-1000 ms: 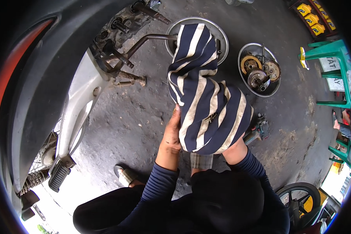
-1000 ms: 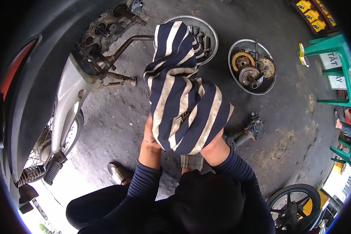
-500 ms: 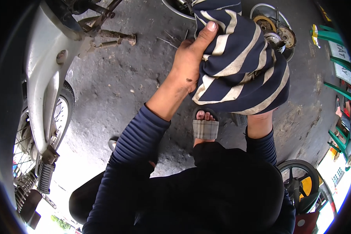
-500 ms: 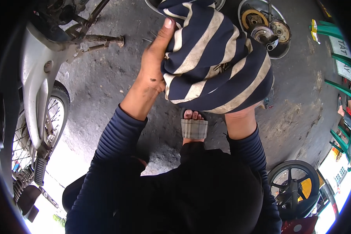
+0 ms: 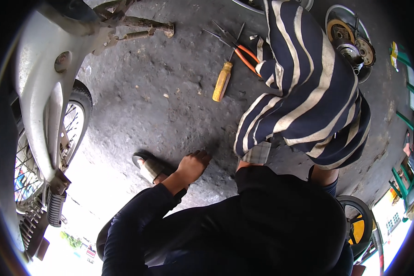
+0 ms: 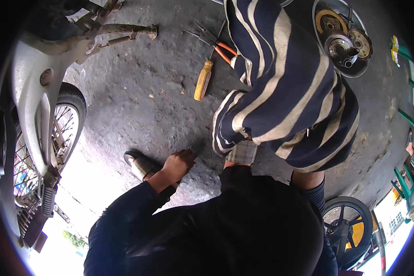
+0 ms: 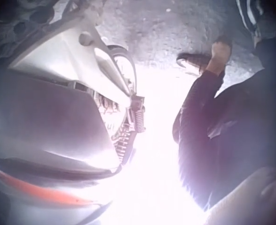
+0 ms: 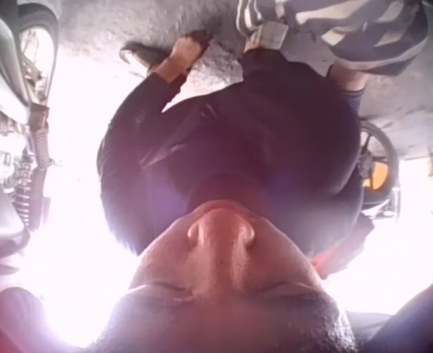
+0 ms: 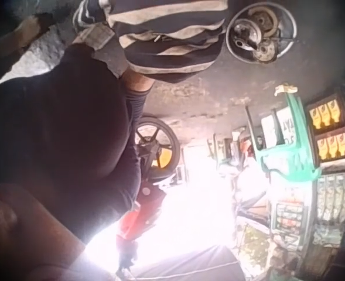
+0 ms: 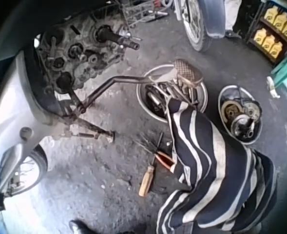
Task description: Repairing or maintaining the engine components of a motorcycle.
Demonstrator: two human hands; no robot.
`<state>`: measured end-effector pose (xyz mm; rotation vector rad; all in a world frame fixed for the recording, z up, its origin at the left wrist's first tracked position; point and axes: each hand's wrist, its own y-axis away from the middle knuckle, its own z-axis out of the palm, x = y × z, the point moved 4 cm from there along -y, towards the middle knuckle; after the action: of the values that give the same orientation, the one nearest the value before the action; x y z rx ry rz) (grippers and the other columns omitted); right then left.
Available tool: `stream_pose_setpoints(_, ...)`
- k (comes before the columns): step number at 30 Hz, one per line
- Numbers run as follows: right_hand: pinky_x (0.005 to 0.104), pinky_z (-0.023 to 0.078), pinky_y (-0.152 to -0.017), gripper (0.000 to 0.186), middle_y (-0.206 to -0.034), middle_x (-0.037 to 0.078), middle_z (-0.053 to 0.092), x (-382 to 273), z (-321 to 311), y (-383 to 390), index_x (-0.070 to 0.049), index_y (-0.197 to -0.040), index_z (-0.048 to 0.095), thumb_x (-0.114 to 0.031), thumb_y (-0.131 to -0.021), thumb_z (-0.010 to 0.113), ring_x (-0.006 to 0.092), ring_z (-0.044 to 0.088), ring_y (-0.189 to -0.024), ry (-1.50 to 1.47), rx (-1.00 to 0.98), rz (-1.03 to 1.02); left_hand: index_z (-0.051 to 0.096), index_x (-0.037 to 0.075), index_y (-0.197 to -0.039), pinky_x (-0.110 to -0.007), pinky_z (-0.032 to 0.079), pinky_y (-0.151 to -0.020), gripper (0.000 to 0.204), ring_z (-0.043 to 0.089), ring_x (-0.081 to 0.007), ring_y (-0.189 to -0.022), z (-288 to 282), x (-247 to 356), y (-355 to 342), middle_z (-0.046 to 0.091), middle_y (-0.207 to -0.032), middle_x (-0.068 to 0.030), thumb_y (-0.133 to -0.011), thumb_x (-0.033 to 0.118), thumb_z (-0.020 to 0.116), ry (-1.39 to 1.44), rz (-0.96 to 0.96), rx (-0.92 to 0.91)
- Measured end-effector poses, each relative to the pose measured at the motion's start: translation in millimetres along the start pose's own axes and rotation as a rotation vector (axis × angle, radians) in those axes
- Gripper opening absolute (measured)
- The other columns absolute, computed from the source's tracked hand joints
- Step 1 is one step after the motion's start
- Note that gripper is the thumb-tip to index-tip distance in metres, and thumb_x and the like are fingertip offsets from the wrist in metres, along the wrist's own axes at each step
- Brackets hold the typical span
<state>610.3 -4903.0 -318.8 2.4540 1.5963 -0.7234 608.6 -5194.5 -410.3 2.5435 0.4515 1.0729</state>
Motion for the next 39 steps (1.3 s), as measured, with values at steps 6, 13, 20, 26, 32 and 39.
stream_pose_setpoints(6,0.0450,0.045,-0.099,0.050,-0.133,0.017,0.054,4,-2,-7,-0.004,-0.136,0.050,-0.027,-0.092,0.056,0.0322,0.055,-0.119,0.044,-0.006,-0.055,0.065,0.006,-0.099,-0.036,0.056,-0.076,0.019,0.065,-0.0292,-0.094,36,-7,-4,0.063,-0.104,-0.0135,-0.081,0.011,0.061,-0.145,-0.012,0.005)
stream_pose_setpoints(13,0.0469,0.045,-0.097,0.049,-0.131,0.017,0.055,15,-26,-35,-0.005,-0.135,0.051,-0.028,-0.091,0.056,0.0334,0.056,-0.117,0.139,0.089,-0.138,0.065,0.004,-0.098,-0.037,0.057,-0.074,0.020,0.067,-0.0300,-0.094,13,13,-12,0.064,-0.100,-0.0147,-0.078,0.006,0.061,-0.233,0.056,-0.077)
stream_pose_setpoints(20,0.0489,0.046,-0.096,0.049,-0.130,0.017,0.056,33,-48,-20,-0.006,-0.133,0.053,-0.029,-0.090,0.057,0.0346,0.056,-0.115,0.232,0.125,-0.112,0.066,0.001,-0.090,-0.031,0.055,-0.067,0.023,0.069,-0.0254,-0.079,-187,111,-86,0.067,-0.092,-0.0117,-0.071,-0.008,0.075,0.570,0.184,0.556)
stream_pose_setpoints(26,0.0506,0.047,-0.094,0.049,-0.128,0.017,0.057,38,-54,-24,-0.007,-0.132,0.055,-0.029,-0.089,0.058,0.0356,0.057,-0.114,0.265,0.166,-0.119,0.068,0.001,-0.092,-0.035,0.054,-0.074,0.024,0.065,-0.0257,-0.087,-230,141,-126,0.066,-0.096,-0.0131,-0.071,-0.002,0.079,0.212,0.330,0.717)
stream_pose_setpoints(32,0.0523,0.047,-0.093,0.049,-0.127,0.016,0.057,38,-57,-13,-0.008,-0.132,0.056,-0.030,-0.088,0.058,0.0366,0.058,-0.112,0.288,0.145,-0.134,0.060,0.001,-0.115,-0.031,0.044,-0.091,0.035,0.060,-0.0179,-0.100,-206,76,-113,0.063,-0.108,-0.0093,-0.082,0.003,0.073,0.835,-0.150,0.550)
stream_pose_setpoints(39,0.0542,0.048,-0.091,0.049,-0.125,0.016,0.058,29,-47,-13,-0.009,-0.130,0.058,-0.031,-0.087,0.059,0.0378,0.059,-0.110,0.287,0.103,-0.191,0.052,0.000,-0.124,-0.031,0.041,-0.098,0.038,0.055,-0.0156,-0.112,-206,66,-132,0.058,-0.122,-0.0137,-0.090,0.009,0.068,0.884,0.043,0.580)
